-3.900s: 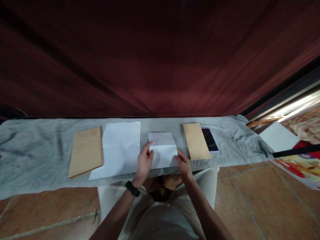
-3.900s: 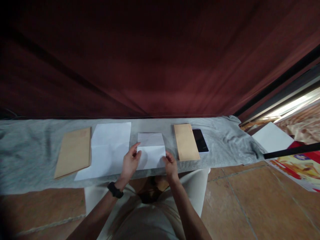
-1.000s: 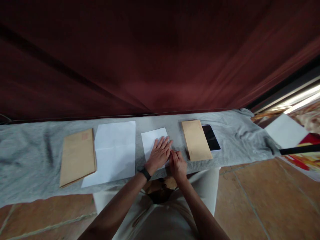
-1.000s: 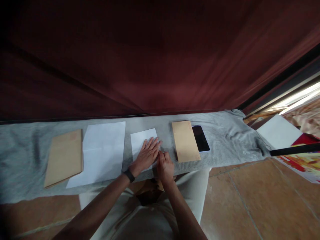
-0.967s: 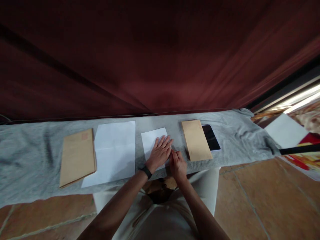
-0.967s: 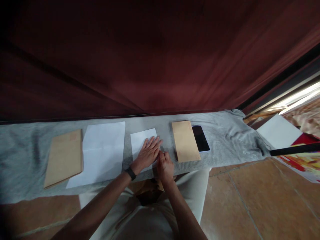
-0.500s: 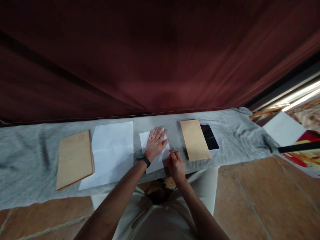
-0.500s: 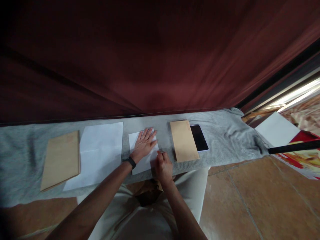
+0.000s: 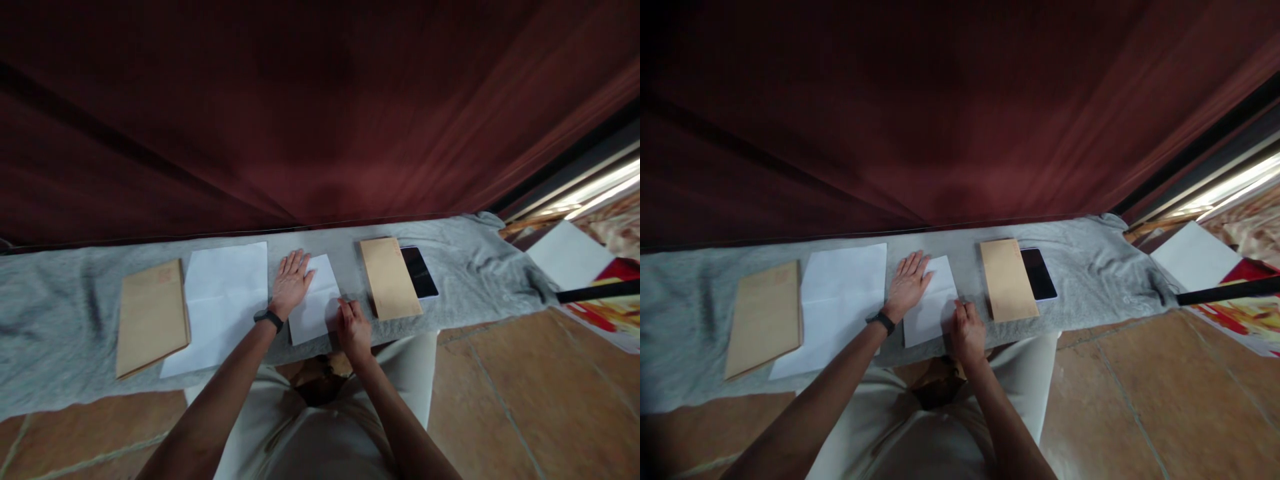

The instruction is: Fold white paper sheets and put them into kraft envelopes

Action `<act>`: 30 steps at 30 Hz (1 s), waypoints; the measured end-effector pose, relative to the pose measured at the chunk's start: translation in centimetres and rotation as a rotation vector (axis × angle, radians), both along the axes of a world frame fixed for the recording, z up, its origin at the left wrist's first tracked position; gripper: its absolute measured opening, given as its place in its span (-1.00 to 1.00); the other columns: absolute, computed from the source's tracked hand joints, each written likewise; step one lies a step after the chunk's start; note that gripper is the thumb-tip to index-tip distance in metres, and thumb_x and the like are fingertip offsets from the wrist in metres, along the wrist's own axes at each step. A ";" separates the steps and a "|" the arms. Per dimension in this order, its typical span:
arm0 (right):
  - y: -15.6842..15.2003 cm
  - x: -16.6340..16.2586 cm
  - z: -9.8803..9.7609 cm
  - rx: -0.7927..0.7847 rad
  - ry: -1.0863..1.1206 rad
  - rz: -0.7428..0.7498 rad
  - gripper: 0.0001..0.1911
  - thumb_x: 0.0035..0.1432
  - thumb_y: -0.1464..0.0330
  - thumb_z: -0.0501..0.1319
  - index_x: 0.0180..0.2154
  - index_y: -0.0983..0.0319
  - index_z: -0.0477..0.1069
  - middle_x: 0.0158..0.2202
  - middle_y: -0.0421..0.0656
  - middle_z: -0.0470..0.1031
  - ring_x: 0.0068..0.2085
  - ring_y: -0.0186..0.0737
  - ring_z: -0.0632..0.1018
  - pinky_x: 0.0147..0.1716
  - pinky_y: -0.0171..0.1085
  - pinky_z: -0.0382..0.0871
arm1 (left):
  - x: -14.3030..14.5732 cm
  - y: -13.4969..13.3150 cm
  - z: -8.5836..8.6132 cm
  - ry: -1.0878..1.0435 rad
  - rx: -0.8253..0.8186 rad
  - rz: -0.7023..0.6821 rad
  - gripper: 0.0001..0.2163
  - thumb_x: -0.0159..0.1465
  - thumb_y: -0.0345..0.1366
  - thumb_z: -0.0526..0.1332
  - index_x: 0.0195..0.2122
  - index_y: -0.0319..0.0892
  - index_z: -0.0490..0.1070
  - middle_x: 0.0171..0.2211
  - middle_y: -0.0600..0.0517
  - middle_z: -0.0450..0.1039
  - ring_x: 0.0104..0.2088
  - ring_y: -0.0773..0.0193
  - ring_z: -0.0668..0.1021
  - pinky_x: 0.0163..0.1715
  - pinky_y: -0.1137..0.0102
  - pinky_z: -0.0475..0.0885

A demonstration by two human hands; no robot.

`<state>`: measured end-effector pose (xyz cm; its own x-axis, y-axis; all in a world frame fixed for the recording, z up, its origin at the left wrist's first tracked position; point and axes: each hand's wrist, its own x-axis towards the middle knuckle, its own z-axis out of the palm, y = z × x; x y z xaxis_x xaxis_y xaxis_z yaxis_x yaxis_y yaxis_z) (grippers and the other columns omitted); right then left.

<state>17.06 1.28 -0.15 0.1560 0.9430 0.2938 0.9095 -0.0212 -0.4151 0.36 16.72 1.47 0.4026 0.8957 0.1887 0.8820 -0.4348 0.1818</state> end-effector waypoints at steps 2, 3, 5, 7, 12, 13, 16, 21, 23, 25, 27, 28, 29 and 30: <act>0.0 0.0 0.0 0.004 -0.005 -0.001 -0.66 0.40 0.44 0.06 0.14 0.23 0.41 -0.21 -0.07 0.51 -0.28 -0.21 0.54 -0.33 -0.30 0.40 | -0.9 0.1 0.0 -0.006 -0.001 0.036 -0.47 0.47 -0.10 -0.10 0.38 -0.23 0.19 0.42 -0.17 0.08 0.43 0.00 0.13 0.40 0.00 0.04; 0.0 -0.1 0.0 0.008 -0.004 -0.002 -0.66 0.40 0.44 0.05 0.13 0.24 0.42 -0.21 -0.07 0.52 -0.27 -0.20 0.54 -0.33 -0.30 0.41 | -1.2 0.0 0.1 -0.014 0.003 0.054 -0.46 0.47 -0.11 -0.11 0.38 -0.25 0.19 0.42 -0.18 0.08 0.44 -0.01 0.12 0.40 -0.01 0.05; 0.0 -0.1 0.0 0.015 -0.001 -0.001 -0.66 0.40 0.43 0.04 0.12 0.25 0.42 -0.21 -0.06 0.52 -0.26 -0.20 0.55 -0.29 -0.28 0.42 | -1.5 -0.4 0.2 -0.033 0.023 0.080 -0.47 0.47 -0.14 -0.12 0.39 -0.27 0.16 0.43 -0.19 0.06 0.44 -0.01 0.10 0.40 -0.03 0.05; 0.0 -0.1 0.1 0.015 0.003 -0.002 -0.66 0.40 0.44 0.04 0.11 0.25 0.43 -0.20 -0.05 0.52 -0.25 -0.20 0.55 -0.28 -0.28 0.43 | -1.4 -1.5 0.4 -0.037 0.039 0.066 -0.48 0.47 -0.18 -0.12 0.41 -0.26 0.12 0.44 -0.16 0.04 0.45 0.02 0.08 0.40 -0.02 0.06; 0.0 -0.1 0.3 -0.001 0.030 0.000 -0.66 0.39 0.44 0.05 0.12 0.24 0.43 -0.18 -0.04 0.52 -0.25 -0.20 0.56 -0.28 -0.30 0.42 | -0.6 -7.0 0.9 0.027 -0.013 -0.199 -0.51 0.48 -0.15 -0.06 0.38 -0.15 0.18 0.43 -0.06 0.08 0.45 0.08 0.10 0.41 0.07 0.09; 0.0 -0.1 0.3 -0.004 0.035 0.004 -0.66 0.39 0.44 0.05 0.12 0.24 0.42 -0.18 -0.03 0.52 -0.24 -0.19 0.56 -0.27 -0.30 0.42 | -0.5 -8.2 1.0 0.045 -0.028 -0.254 -0.51 0.48 -0.12 -0.05 0.38 -0.14 0.18 0.44 -0.04 0.08 0.45 0.09 0.10 0.42 0.07 0.06; 0.0 -0.1 0.4 -0.006 0.049 0.006 -0.66 0.40 0.43 0.04 0.12 0.25 0.42 -0.16 -0.02 0.52 -0.22 -0.18 0.56 -0.25 -0.29 0.41 | -0.7 -11.0 1.2 0.065 -0.050 -0.314 -0.50 0.48 -0.06 -0.04 0.38 -0.11 0.17 0.44 -0.01 0.06 0.45 0.10 0.10 0.43 0.07 0.01; -0.1 -0.1 0.5 -0.011 0.068 -0.012 -0.66 0.41 0.40 0.02 0.10 0.25 0.44 -0.16 -0.03 0.53 -0.23 -0.17 0.57 -0.28 -0.29 0.40 | -1.7 -13.6 1.4 0.082 -0.075 -0.386 -0.50 0.48 -0.07 -0.02 0.42 -0.02 0.10 0.45 0.07 0.04 0.45 0.11 0.07 0.43 0.06 -0.02; -0.1 -0.1 0.7 -0.029 0.078 -0.023 -0.66 0.41 0.38 0.03 0.08 0.25 0.47 -0.15 -0.03 0.53 -0.25 -0.18 0.57 -0.31 -0.30 0.39 | -2.1 -14.3 1.5 0.092 -0.083 -0.417 -0.47 0.47 -0.02 -0.01 0.43 0.01 0.07 0.45 0.09 0.02 0.46 0.10 0.06 0.43 0.05 -0.03; 0.1 0.1 0.9 -0.066 0.097 -0.024 -0.66 0.40 0.37 0.04 0.07 0.23 0.48 -0.14 -0.04 0.54 -0.27 -0.19 0.58 -0.34 -0.32 0.38 | -2.4 -14.8 1.6 0.099 -0.089 -0.440 -0.45 0.46 0.01 0.01 0.43 0.02 0.05 0.46 0.10 0.01 0.46 0.11 0.05 0.43 0.07 -0.04; 0.6 0.5 1.3 -0.107 0.132 -0.014 -0.66 0.38 0.37 0.05 0.07 0.21 0.50 -0.15 -0.05 0.55 -0.28 -0.21 0.58 -0.33 -0.33 0.39 | -2.6 -15.0 1.7 0.108 -0.095 -0.451 -0.44 0.45 0.02 0.02 0.43 0.02 0.05 0.46 0.09 0.00 0.46 0.12 0.05 0.43 0.09 -0.04; 1.0 0.9 1.5 -0.123 0.161 -0.005 -0.66 0.37 0.38 0.06 0.07 0.20 0.50 -0.16 -0.05 0.57 -0.28 -0.22 0.58 -0.31 -0.33 0.40 | -2.7 -15.1 1.7 0.113 -0.096 -0.452 -0.43 0.45 0.02 0.03 0.43 0.02 0.05 0.46 0.09 -0.01 0.46 0.12 0.04 0.43 0.09 -0.04; 1.5 1.2 1.6 -0.134 0.197 0.006 -0.65 0.36 0.38 0.06 0.07 0.19 0.51 -0.16 -0.06 0.58 -0.27 -0.22 0.59 -0.29 -0.32 0.42 | -2.7 -15.1 1.8 0.117 -0.097 -0.452 -0.43 0.44 0.02 0.04 0.43 0.02 0.05 0.46 0.08 -0.01 0.46 0.12 0.04 0.43 0.10 -0.04; 1.9 1.6 1.8 -0.139 0.243 0.021 -0.65 0.35 0.40 0.07 0.06 0.20 0.52 -0.17 -0.06 0.59 -0.25 -0.21 0.59 -0.24 -0.31 0.44 | -2.7 -15.1 1.8 0.122 -0.098 -0.453 -0.42 0.44 0.02 0.05 0.43 0.02 0.04 0.47 0.08 -0.01 0.46 0.12 0.04 0.43 0.10 -0.04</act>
<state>18.69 3.21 1.67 0.1861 0.9754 0.1181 0.7844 -0.0751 -0.6157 -2.36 1.65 3.28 0.7706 0.6361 0.0391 0.6251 -0.7663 0.1482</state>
